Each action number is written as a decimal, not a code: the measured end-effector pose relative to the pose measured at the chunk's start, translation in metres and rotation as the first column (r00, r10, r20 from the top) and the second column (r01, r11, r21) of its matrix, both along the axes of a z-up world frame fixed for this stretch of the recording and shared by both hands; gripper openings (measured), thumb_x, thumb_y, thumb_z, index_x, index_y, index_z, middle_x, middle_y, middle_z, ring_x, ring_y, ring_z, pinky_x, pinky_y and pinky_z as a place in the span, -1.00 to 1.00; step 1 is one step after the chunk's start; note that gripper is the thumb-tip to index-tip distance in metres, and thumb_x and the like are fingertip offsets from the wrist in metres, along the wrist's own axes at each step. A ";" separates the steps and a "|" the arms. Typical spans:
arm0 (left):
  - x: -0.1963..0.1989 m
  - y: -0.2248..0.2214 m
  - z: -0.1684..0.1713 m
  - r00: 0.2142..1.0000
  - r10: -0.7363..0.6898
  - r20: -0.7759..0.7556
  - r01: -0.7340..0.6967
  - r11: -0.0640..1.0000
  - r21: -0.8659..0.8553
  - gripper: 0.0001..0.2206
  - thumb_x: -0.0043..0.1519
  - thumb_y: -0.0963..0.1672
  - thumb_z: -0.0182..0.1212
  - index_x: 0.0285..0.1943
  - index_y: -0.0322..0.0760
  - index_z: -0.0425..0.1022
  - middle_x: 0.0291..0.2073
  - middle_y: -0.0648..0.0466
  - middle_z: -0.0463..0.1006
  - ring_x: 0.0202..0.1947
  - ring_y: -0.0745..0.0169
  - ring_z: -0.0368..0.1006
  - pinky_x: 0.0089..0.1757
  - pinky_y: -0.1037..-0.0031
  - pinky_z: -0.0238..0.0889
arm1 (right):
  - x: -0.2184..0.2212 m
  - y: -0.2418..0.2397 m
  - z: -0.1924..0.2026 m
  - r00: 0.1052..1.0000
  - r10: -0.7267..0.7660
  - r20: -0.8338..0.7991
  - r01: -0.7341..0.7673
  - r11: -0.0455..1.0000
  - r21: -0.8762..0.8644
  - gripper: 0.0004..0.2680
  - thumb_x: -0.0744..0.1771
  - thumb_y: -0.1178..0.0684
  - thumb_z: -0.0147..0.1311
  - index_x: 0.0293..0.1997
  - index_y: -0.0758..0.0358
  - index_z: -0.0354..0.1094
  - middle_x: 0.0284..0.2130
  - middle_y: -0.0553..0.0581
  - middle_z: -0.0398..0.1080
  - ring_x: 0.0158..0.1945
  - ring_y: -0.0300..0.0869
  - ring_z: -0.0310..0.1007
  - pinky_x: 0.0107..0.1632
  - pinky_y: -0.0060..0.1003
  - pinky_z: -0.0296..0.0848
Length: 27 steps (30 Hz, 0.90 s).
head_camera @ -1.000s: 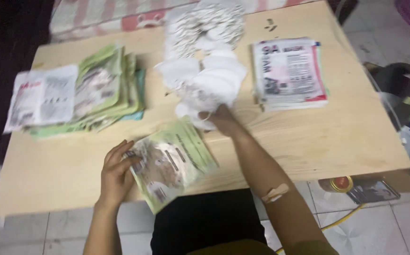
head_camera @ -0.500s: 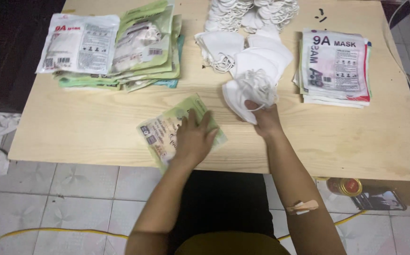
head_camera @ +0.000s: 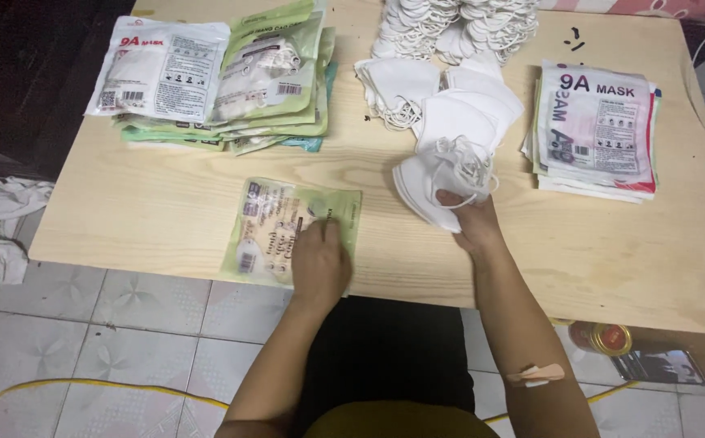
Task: Stacking face masks and placing them into plastic packaging bags
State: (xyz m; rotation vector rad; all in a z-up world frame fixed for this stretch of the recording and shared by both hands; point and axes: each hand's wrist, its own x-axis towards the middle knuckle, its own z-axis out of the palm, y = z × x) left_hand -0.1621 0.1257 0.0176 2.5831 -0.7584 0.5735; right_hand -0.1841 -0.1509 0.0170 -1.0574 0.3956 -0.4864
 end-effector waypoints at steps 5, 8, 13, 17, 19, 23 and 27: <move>0.011 0.017 -0.014 0.940 0.050 -0.337 -0.057 0.998 -0.011 -0.66 0.14 -0.12 0.19 0.10 -0.29 0.57 -0.21 -0.12 0.55 -0.25 -0.18 0.57 -0.28 0.22 0.42 | -0.005 0.027 -0.030 0.973 0.226 -0.039 -0.217 0.962 0.166 -0.57 0.12 0.32 0.36 0.09 0.31 0.45 -0.15 0.24 0.56 -0.08 0.10 0.61 -0.05 0.03 0.65; 0.009 0.018 -0.012 0.924 0.033 -0.380 -0.063 0.996 -0.068 -0.71 0.19 -0.13 0.18 0.06 -0.31 0.60 -0.27 -0.10 0.56 -0.27 -0.15 0.57 -0.29 0.26 0.42 | -0.002 0.068 -0.068 0.902 0.424 -0.078 -0.385 0.874 0.296 -0.61 0.12 0.32 0.31 0.04 0.37 0.47 -0.19 0.33 0.56 -0.12 0.12 0.61 -0.07 0.09 0.62; 0.011 0.020 -0.010 0.906 -0.032 -0.422 -0.112 0.944 -0.310 -0.74 0.19 -0.12 0.26 -0.02 -0.41 0.55 -0.30 -0.20 0.55 -0.22 -0.30 0.54 -0.23 0.13 0.39 | 0.010 0.110 -0.026 0.850 0.513 -0.120 -0.419 0.796 0.437 -0.62 0.12 0.27 0.32 0.03 0.48 0.46 -0.24 0.40 0.54 -0.18 0.20 0.61 -0.06 0.20 0.57; 0.010 0.026 -0.003 0.905 -0.079 -0.418 -0.161 0.845 -0.509 -0.78 0.19 -0.14 0.31 -0.08 -0.43 0.54 -0.35 -0.19 0.53 -0.22 -0.31 0.52 -0.19 0.13 0.38 | 0.003 0.102 -0.030 0.837 0.504 -0.213 -0.421 0.842 0.338 -0.54 0.12 0.30 0.36 0.14 0.43 0.43 -0.15 0.32 0.54 -0.08 0.09 0.59 -0.03 0.03 0.57; 0.010 0.030 -0.003 0.918 -0.072 -0.389 -0.165 0.824 -0.542 -0.83 0.20 -0.17 0.30 -0.09 -0.38 0.57 -0.37 -0.11 0.53 -0.26 -0.20 0.52 -0.21 0.21 0.40 | 0.003 0.099 -0.042 0.834 0.496 -0.241 -0.424 0.856 0.294 -0.53 0.13 0.32 0.39 0.16 0.43 0.43 -0.12 0.29 0.55 -0.04 0.07 0.58 -0.01 0.01 0.56; 0.010 0.036 0.000 0.972 0.000 -0.235 -0.144 0.792 -0.594 -0.91 0.20 -0.21 0.23 -0.18 -0.32 0.59 -0.46 -0.10 0.50 -0.35 -0.18 0.50 -0.28 0.25 0.36 | 0.010 0.097 -0.042 0.795 0.563 -0.226 -0.548 0.826 0.132 -0.61 0.17 0.25 0.44 0.10 0.30 0.51 -0.10 0.24 0.56 -0.04 -0.02 0.56 0.01 -0.07 0.58; 0.007 0.035 0.017 0.992 0.108 -0.057 -0.122 0.859 -0.498 -0.90 0.25 -0.23 0.15 -0.17 -0.40 0.56 -0.49 -0.08 0.48 -0.41 -0.10 0.51 -0.35 0.34 0.38 | 0.016 0.101 -0.041 0.780 0.566 -0.266 -0.585 0.811 0.008 -0.65 0.19 0.22 0.43 0.07 0.29 0.53 -0.15 0.21 0.56 -0.10 -0.07 0.57 -0.05 -0.12 0.59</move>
